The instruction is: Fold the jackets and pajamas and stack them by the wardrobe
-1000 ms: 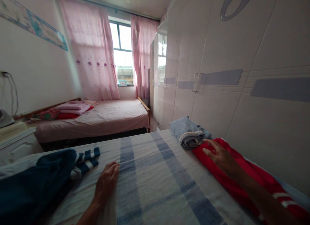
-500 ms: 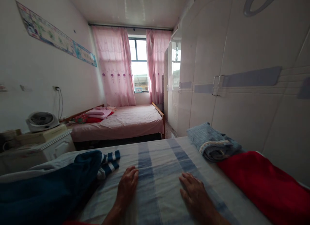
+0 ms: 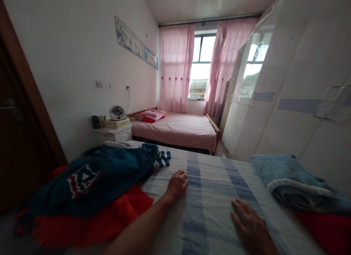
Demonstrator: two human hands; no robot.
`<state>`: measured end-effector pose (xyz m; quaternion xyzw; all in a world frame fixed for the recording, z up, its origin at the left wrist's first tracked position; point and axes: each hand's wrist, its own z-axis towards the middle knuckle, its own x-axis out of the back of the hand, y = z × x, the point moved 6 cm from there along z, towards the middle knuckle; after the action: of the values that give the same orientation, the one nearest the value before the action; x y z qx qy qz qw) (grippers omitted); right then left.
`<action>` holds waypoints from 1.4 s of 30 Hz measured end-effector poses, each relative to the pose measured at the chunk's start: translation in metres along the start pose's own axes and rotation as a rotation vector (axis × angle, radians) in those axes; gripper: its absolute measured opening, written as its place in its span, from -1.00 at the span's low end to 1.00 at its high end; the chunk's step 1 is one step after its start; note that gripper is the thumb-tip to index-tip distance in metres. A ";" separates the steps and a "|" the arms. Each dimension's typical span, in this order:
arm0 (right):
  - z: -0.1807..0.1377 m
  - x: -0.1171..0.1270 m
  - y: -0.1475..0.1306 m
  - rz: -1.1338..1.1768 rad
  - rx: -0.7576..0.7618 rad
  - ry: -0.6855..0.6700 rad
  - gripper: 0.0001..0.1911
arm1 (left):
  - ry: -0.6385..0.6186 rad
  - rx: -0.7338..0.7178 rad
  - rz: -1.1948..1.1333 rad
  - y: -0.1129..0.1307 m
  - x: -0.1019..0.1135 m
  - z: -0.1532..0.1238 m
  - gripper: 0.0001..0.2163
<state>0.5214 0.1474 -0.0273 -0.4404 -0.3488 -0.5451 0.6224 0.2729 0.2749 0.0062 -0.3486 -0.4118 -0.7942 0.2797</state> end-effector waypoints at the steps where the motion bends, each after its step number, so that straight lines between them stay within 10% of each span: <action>1: 0.001 0.000 0.001 0.002 0.004 -0.003 -0.51 | -0.019 -0.001 0.023 0.002 0.000 -0.002 -0.85; 9: 0.003 0.000 0.005 0.013 -0.005 -0.034 -0.47 | -0.230 -0.041 0.199 0.022 0.033 -0.009 -0.78; 20: 0.003 -0.003 0.002 -0.013 -0.012 -0.006 -0.48 | 0.229 0.289 0.660 -0.078 0.247 -0.070 -0.48; 35: 0.002 0.001 -0.002 -0.026 0.001 0.027 -0.52 | 0.554 0.379 -0.066 -0.090 0.296 -0.074 -0.80; 42: 0.004 0.002 -0.001 -0.005 0.015 0.000 -0.50 | 0.810 0.139 -0.393 0.007 0.300 -0.032 -0.85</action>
<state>0.5208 0.1499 -0.0238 -0.4346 -0.3542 -0.5440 0.6243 0.0872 0.1969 0.2313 0.0943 -0.3798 -0.8751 0.2848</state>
